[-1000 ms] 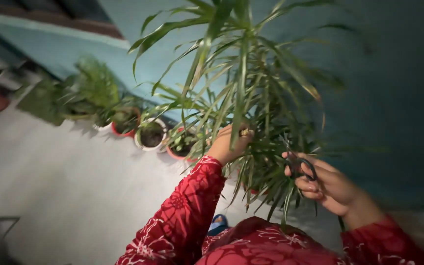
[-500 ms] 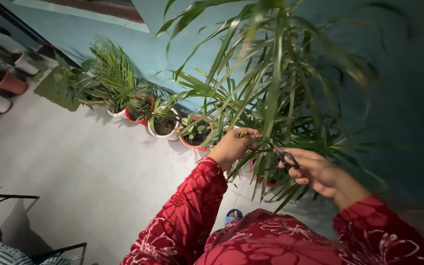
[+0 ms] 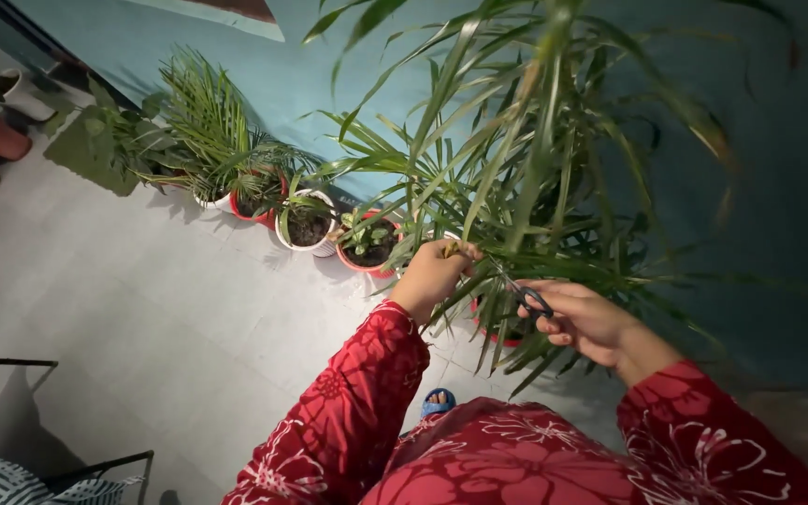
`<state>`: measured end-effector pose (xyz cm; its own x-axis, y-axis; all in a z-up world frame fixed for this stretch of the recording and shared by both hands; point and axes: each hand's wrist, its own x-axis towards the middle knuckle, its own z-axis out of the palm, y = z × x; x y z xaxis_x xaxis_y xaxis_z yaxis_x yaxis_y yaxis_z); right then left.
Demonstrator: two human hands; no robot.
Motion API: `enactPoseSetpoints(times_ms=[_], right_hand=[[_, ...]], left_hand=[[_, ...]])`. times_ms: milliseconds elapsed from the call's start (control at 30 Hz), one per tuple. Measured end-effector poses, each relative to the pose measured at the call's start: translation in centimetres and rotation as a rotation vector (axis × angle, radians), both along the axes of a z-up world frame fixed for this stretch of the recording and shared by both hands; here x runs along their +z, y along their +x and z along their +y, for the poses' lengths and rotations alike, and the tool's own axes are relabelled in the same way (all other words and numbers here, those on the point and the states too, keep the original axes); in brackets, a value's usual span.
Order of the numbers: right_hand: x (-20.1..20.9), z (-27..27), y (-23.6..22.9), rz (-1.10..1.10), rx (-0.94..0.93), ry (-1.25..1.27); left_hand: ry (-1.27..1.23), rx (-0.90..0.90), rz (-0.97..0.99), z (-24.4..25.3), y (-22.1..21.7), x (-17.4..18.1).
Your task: Using scissors to prune dead or overgrown leaves from a variety of potted indoor plants.
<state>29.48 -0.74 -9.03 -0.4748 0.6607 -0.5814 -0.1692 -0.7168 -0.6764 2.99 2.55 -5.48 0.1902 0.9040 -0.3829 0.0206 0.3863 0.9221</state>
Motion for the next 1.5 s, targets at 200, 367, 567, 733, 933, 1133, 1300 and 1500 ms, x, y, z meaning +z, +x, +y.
enactPoseSetpoints(times_ms=[200, 367, 567, 733, 933, 1133, 1300, 1500], right_hand=[[0.7, 0.8, -1.2, 0.064, 0.015, 0.024], [0.5, 1.0, -1.7, 0.064, 0.023, 0.011], [-0.1, 1.2, -1.8, 0.053, 0.04, -0.002], [0.1, 1.4, -1.8, 0.019, 0.055, -0.028], [0.5, 1.3, -1.9, -0.012, 0.084, 0.005], [2.1, 0.7, -1.9, -0.05, 0.122, 0.026], [2.8, -1.2, 0.5, 0.055, 0.016, -0.006], [6.4, -3.6, 7.5, 0.345, -0.127, 0.113]], left_hand=[[-0.078, -0.045, 0.039, -0.2, -0.4, 0.8], [-0.047, -0.077, 0.105, -0.7, -0.9, 1.3], [-0.007, -0.094, 0.065, -0.4, -1.2, 1.0], [-0.035, -0.101, 0.112, -0.3, -1.1, 1.6], [-0.029, -0.136, 0.102, -0.2, -1.5, 1.2], [-0.075, -0.146, 0.078, 0.2, -2.2, 0.5], [-0.064, 0.007, -0.261, 1.0, -3.2, -4.1], [0.029, -0.155, -0.02, 0.4, 1.9, 4.8]])
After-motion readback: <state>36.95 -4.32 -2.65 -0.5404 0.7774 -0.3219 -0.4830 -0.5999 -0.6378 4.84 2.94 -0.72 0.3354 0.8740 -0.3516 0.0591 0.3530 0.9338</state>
